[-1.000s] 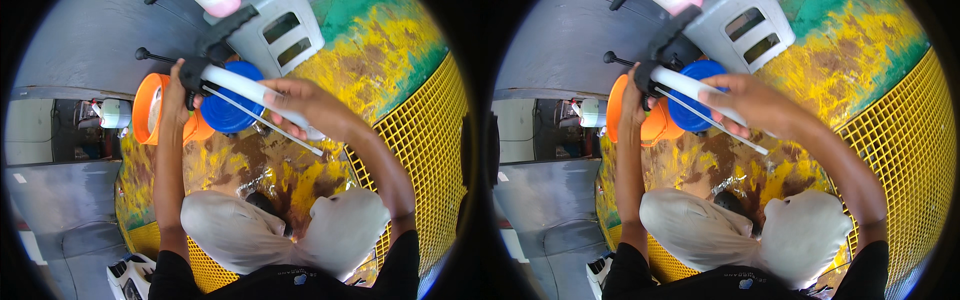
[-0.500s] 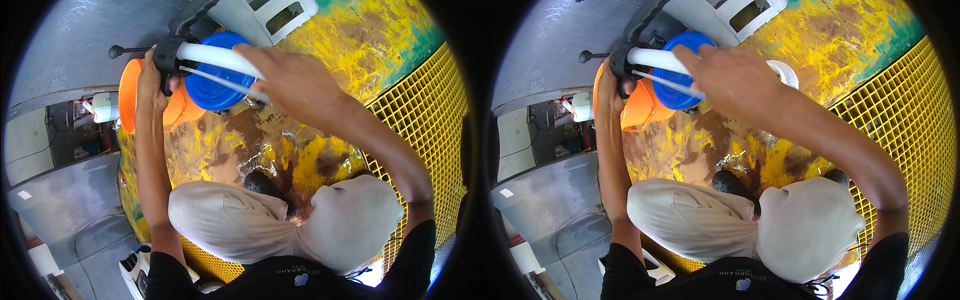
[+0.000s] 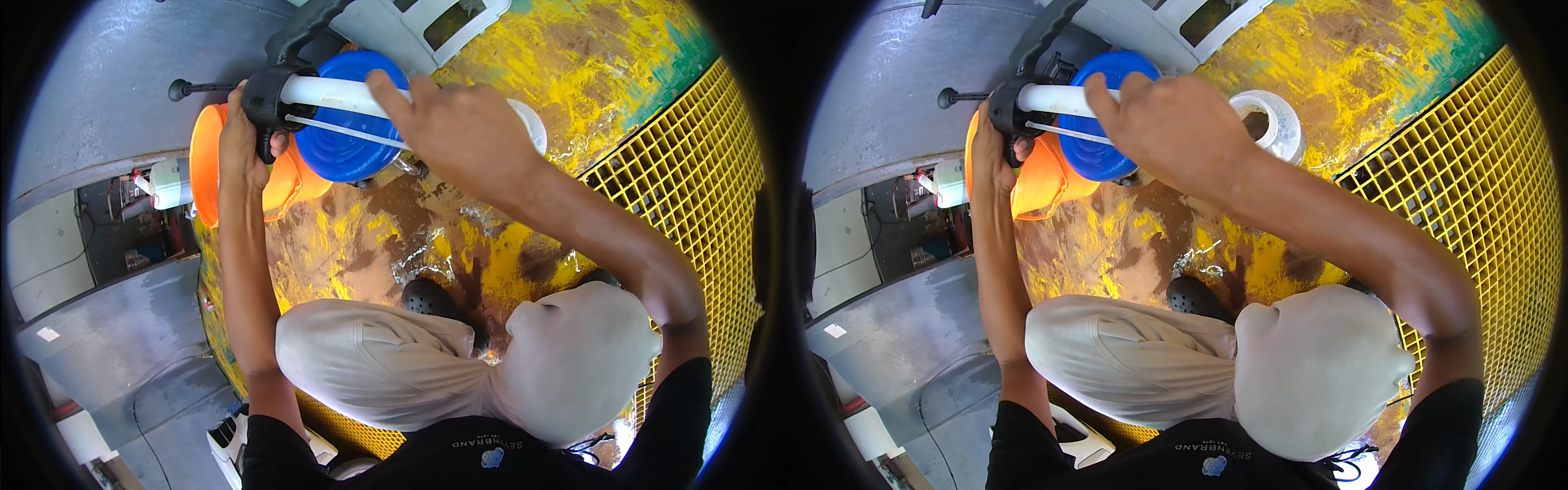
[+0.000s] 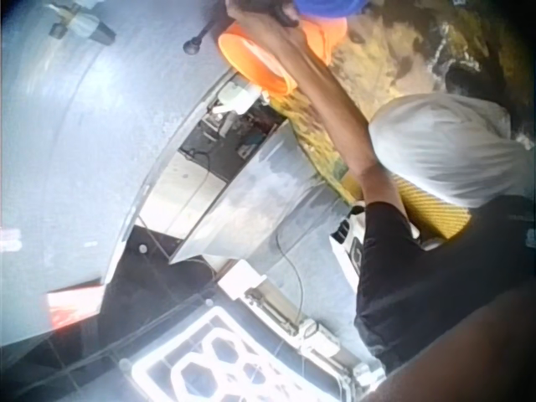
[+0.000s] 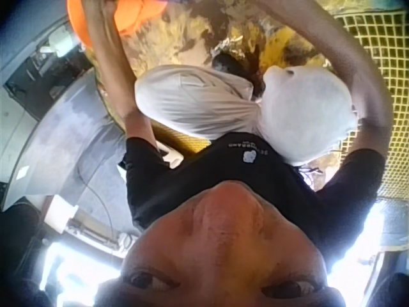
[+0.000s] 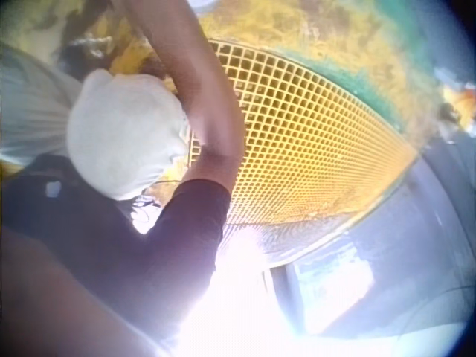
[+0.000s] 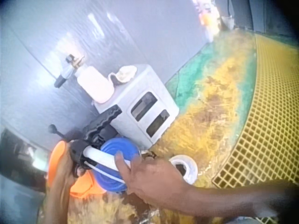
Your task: The person disassembles a handheld pressure sprayer, removes the pump and nozzle, and replaces a small internal seal with a new one from a plastic bag. They then reassemble the sprayer components.
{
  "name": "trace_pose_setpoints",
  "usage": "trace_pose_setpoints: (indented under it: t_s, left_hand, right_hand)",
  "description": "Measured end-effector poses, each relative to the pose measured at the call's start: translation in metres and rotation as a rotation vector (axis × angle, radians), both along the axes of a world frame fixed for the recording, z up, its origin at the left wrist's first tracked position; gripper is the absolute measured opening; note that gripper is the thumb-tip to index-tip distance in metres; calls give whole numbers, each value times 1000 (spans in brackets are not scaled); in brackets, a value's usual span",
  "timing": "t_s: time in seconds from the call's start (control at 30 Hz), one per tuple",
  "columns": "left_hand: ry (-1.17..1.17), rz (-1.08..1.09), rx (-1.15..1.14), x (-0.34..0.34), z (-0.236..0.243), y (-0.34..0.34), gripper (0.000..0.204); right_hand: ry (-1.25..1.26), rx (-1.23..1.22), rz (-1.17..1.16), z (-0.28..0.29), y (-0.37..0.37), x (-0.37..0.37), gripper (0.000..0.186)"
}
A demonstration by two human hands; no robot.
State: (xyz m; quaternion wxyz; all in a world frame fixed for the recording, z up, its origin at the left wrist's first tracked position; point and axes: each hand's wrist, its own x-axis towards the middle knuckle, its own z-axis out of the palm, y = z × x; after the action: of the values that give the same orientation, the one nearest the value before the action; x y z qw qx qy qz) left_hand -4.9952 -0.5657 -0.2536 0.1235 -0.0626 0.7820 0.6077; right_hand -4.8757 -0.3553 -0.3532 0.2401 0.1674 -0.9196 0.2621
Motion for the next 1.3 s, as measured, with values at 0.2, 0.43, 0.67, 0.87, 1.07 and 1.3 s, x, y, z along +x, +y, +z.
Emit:
trace_pose_setpoints:
  t_s: [0.2,0.43,0.67,0.87,1.07,1.3]
  left_hand:
    - [27,-18,-14,1,1,-2,40]
    - [170,-114,197,10,-6,12,50]
    - [177,-165,-20,22,6,23,51]
    - [180,33,-10,18,9,20,41]
    - [178,-44,-58,20,12,8,40]
    - [199,2,-23,18,5,5,44]
  right_hand:
    - [-666,-593,319,24,17,-1,38]
    - [-1577,-1650,1157,7,5,13,38]
    - [-1077,-996,653,13,13,10,29]
    - [50,33,-157,20,-17,-6,36]
    - [-1012,-1118,687,18,15,-8,48]
    - [-1486,-1589,1062,17,6,4,41]
